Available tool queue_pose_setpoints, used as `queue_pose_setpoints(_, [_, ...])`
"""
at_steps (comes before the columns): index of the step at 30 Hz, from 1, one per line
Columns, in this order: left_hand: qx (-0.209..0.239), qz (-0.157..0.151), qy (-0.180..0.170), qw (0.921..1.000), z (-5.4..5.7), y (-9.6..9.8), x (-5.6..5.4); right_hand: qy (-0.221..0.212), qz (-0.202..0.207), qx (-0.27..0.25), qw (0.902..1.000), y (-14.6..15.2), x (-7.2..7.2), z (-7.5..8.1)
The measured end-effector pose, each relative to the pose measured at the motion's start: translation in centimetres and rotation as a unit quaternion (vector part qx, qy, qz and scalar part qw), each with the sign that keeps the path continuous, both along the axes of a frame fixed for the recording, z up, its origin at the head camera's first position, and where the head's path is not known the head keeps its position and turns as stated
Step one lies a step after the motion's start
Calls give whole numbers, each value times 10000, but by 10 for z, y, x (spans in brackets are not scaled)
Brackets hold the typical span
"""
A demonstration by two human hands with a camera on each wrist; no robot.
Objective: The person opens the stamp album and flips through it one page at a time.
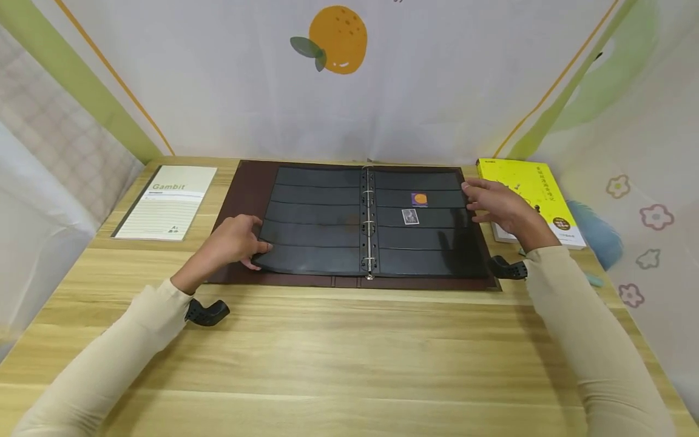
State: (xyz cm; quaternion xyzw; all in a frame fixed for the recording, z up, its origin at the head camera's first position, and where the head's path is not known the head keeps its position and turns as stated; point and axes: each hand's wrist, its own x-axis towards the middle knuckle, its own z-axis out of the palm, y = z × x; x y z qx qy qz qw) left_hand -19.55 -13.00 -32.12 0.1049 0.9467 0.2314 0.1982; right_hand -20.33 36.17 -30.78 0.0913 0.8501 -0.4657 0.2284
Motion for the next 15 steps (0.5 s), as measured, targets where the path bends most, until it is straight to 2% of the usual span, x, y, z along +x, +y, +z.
queue_pose_setpoints(4, [-173, -91, 41, 9998, -6, -2, 1, 43, -83, 52, 9999, 0, 0, -2])
queue_pose_setpoints(8, [-817, -257, 503, 9951, -6, 3, 6, 80, -118, 135, 9998, -3, 0, -4])
queue_pose_setpoints(12, [-1525, -467, 1233, 9795, -6, 16, 12, 66, -107, 222, 9997, -6, 1, -6])
queue_pose_setpoints(13, [-1619, -577, 1430, 9747, -6, 20, 13, 62, -109, 225, 9997, -6, 0, -7])
queue_pose_setpoints(15, [-1704, -981, 1769, 9644, -8, 28, 13, 68, -138, 257, 9996, -7, 0, -9])
